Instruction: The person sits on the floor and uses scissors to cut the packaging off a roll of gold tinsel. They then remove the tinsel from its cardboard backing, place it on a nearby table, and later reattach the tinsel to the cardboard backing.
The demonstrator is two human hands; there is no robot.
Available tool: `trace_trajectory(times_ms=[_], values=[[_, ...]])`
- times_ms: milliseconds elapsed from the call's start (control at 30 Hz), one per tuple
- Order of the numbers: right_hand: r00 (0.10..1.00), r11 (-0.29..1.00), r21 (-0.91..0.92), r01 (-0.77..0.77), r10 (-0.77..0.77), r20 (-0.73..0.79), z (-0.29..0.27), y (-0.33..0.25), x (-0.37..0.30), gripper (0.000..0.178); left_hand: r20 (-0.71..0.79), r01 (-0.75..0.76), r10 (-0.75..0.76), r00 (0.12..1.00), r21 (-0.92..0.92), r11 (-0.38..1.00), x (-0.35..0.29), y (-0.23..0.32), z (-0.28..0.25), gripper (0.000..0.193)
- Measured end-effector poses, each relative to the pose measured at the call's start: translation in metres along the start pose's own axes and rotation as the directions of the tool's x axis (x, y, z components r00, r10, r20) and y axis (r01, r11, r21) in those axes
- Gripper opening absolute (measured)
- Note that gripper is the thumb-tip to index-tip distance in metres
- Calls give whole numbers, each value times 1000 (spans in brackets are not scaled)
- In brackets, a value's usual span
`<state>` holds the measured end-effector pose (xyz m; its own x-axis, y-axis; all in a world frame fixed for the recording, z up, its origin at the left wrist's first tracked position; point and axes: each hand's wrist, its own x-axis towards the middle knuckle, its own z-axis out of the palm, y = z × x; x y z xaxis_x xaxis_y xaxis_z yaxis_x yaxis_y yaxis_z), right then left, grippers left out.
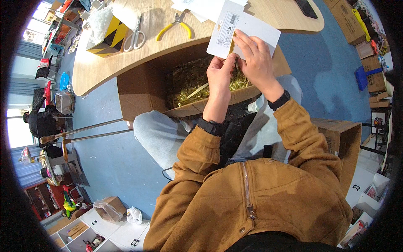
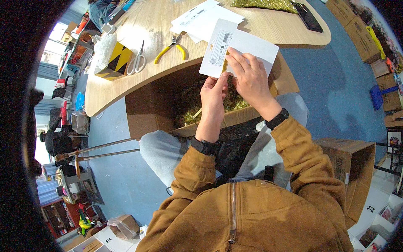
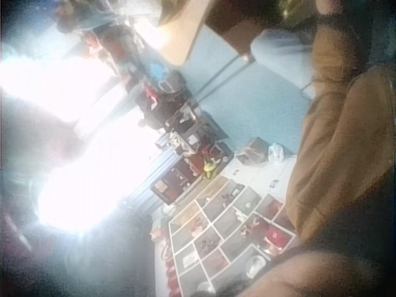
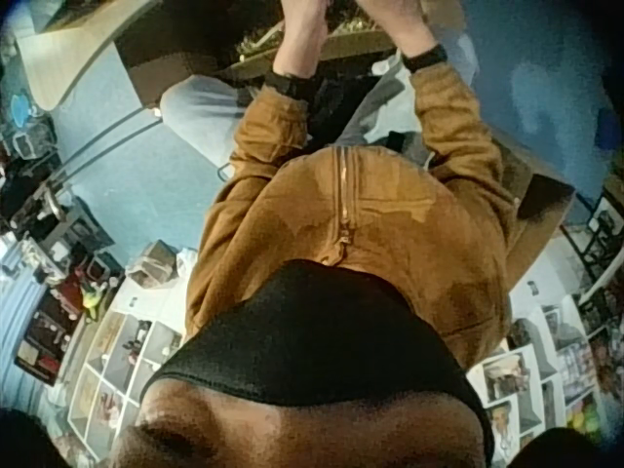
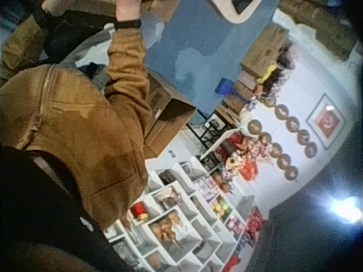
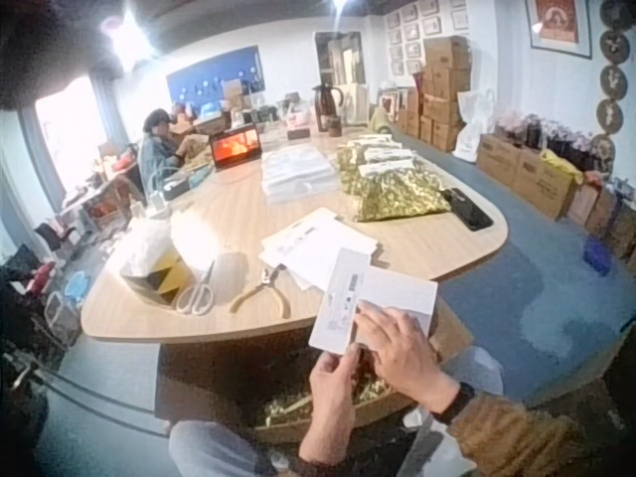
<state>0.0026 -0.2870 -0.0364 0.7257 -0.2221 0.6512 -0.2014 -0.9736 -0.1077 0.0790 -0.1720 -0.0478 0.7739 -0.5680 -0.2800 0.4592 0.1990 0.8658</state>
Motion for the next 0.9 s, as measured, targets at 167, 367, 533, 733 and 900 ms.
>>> trace_trajectory(times_ms=[167, 367, 533, 733, 900], values=[[997, 999, -38, 30, -32, -70, 8, 5, 0, 60, -7, -48, 48, 999, -1, 999, -4, 0, 1, 15], [993, 998, -38, 42, -46, -108, -5, 1, 2, 58, -5, -171, 172, 985, 84, 982, -21, 7, 6, 18], [989, 997, 11, 78, -76, -129, -37, -8, 2, 55, 34, -396, 398, 917, 194, 897, -50, 19, 15, 13], [965, 981, 135, 140, -105, -240, -73, -24, 1, 49, 119, -588, 580, 806, 277, 760, -83, 28, 14, 17], [976, 979, 166, 121, -87, -198, -98, -38, -6, 52, 197, -656, 626, 755, 244, 714, -98, 36, 8, 19]])
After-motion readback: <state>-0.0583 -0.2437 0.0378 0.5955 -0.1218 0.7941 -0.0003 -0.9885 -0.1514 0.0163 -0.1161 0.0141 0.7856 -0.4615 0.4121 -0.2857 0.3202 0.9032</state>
